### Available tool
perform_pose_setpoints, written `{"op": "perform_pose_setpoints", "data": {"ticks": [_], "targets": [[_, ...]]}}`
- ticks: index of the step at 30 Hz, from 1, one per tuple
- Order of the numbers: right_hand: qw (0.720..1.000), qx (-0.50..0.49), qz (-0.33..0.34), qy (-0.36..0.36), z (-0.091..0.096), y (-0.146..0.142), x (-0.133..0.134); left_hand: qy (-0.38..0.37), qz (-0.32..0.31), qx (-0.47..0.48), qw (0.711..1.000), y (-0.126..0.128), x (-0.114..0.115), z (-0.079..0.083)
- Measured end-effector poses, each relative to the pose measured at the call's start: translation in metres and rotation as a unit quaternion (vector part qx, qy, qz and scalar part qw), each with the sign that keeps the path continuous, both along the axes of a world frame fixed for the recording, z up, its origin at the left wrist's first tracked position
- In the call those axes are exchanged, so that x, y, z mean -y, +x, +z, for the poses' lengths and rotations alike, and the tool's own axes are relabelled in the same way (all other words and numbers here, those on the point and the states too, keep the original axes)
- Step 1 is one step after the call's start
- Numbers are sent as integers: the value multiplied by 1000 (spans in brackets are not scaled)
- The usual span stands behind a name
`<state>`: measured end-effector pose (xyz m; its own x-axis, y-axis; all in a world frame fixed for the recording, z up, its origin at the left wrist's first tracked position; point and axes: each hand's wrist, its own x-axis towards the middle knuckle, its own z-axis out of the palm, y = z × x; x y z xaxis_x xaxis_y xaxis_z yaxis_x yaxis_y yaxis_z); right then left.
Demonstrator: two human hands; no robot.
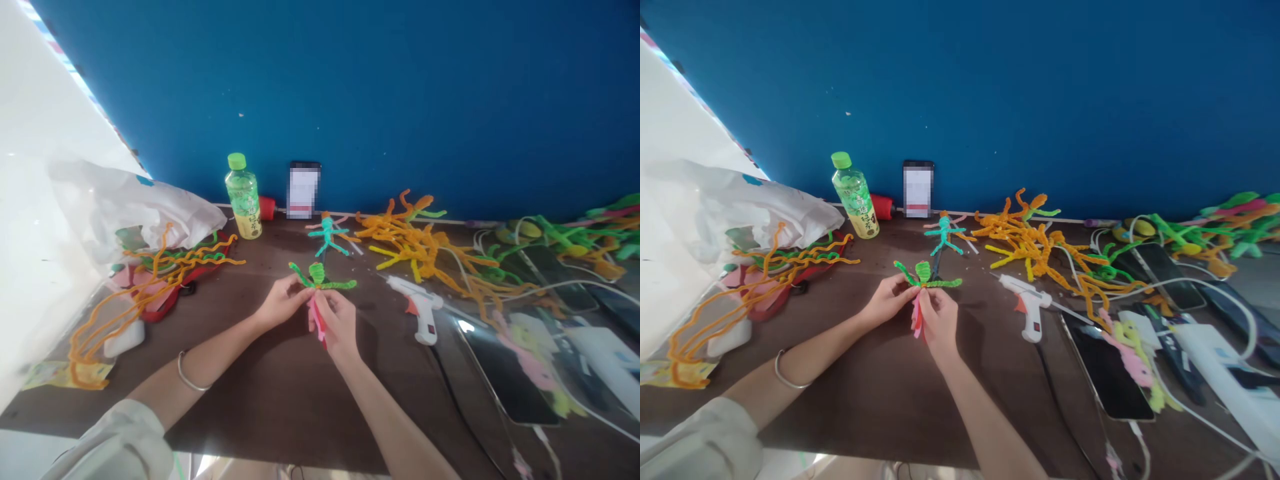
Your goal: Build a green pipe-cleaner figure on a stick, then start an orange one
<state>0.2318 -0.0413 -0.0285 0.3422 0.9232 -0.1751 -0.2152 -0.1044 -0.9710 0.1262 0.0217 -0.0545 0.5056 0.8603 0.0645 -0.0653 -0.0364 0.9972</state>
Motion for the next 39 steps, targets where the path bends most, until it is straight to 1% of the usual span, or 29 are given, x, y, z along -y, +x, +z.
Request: {"op": "perform_pose_setpoints", "data": {"ticks": [3,5,10,16,18,20,23,26,28,31,33,36,39], "targets": [[1000,2,2,-3,-2,0,0,24,42,-34,998,1,3,0],[1000,2,2,-3,-1,0,0,56,57,-61,995,1,4,-1],[1000,-9,0,-4,2,0,0,167,59,-129,976,0,3,-3],[996,-80,18,-20,-2,2,0,311,53,-171,933,-1,0,-1],[994,-104,29,-28,-4,4,-1,341,50,-168,923,-2,-1,-2],[993,-110,36,-26,-5,6,-2,350,44,-152,923,-3,-2,-3],[998,-55,37,-5,-7,11,-4,319,36,-128,938,-4,-2,-3],[999,36,22,1,-10,14,-6,255,40,-121,958,-3,-1,0],[997,76,-2,9,-12,15,-6,186,54,-110,975,-2,1,1],[993,113,-39,22,-12,16,-6,67,66,-60,994,1,4,2],[989,135,-48,29,-11,15,-5,18,54,-31,998,2,6,2],[980,187,-40,56,-10,15,-4,-8,33,-10,999,3,7,4],[963,251,-24,92,-12,15,-4,-39,42,17,998,3,8,3]]}}
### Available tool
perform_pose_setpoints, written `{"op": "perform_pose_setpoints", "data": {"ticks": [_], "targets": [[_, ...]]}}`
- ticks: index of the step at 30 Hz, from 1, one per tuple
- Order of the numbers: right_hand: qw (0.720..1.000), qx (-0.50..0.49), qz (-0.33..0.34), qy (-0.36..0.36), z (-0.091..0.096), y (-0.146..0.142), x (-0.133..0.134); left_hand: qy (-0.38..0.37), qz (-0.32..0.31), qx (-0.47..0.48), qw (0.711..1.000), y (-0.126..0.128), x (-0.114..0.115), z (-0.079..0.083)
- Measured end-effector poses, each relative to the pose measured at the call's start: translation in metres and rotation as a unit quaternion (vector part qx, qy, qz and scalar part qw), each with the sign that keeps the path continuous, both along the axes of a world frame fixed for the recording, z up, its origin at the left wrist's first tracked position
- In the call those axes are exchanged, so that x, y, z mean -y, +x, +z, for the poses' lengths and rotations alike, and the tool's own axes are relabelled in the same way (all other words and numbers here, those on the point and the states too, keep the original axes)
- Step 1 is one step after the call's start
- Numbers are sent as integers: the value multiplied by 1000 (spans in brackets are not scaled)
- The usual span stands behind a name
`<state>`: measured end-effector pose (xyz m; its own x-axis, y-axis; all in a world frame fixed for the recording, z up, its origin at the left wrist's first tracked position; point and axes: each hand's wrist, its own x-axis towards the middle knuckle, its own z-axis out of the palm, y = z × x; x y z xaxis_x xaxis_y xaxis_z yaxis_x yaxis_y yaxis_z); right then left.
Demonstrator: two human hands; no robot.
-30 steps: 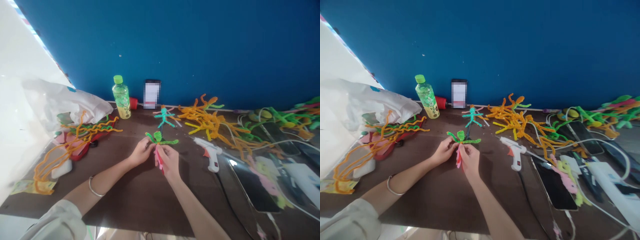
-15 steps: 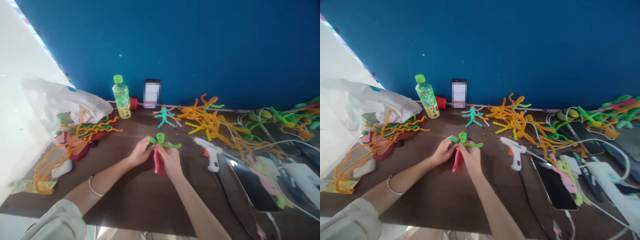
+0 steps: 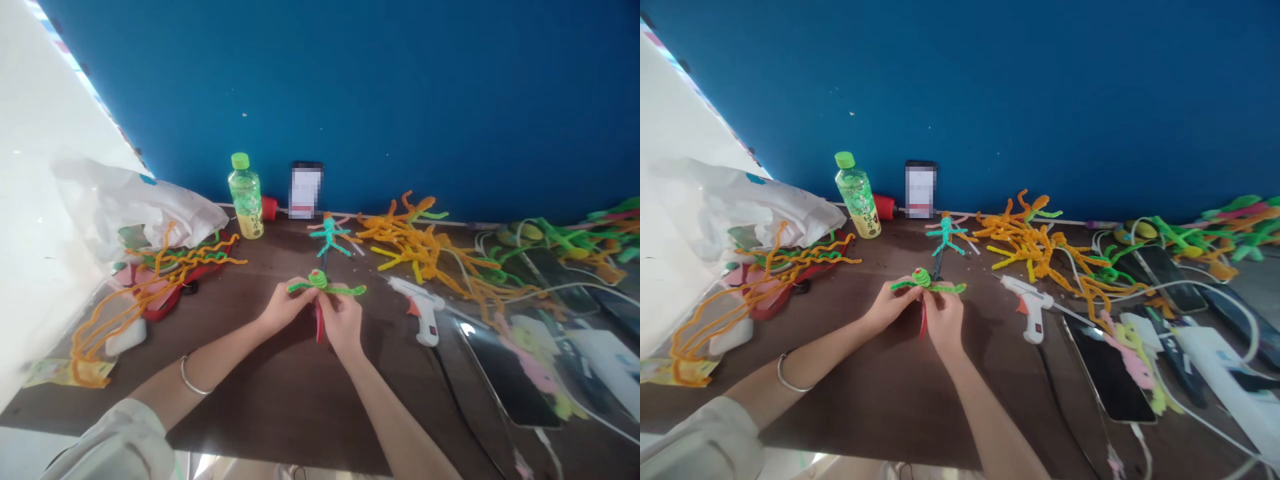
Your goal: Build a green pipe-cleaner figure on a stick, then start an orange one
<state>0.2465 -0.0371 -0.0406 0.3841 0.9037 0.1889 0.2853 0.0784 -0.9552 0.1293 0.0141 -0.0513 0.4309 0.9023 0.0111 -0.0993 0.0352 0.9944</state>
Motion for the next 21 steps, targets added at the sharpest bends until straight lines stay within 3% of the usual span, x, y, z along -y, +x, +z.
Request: {"op": "perform_pose_setpoints", "data": {"ticks": [4,7,9,14,19,21], "targets": [[996,79,-5,34,-5,1,-1,-109,9,69,992,2,-1,-9],[994,99,-6,43,-8,1,-2,-150,23,101,983,4,-1,-13],[997,71,-4,31,-7,0,-2,-165,23,116,979,5,-2,-13],[994,-103,-25,-29,-3,-1,-2,-187,-30,164,968,6,1,-7],[993,-95,-11,-64,-7,6,-6,-189,-116,129,967,6,5,-5],[993,-101,-22,-62,-5,12,-8,-202,-110,135,964,5,4,-5]]}}
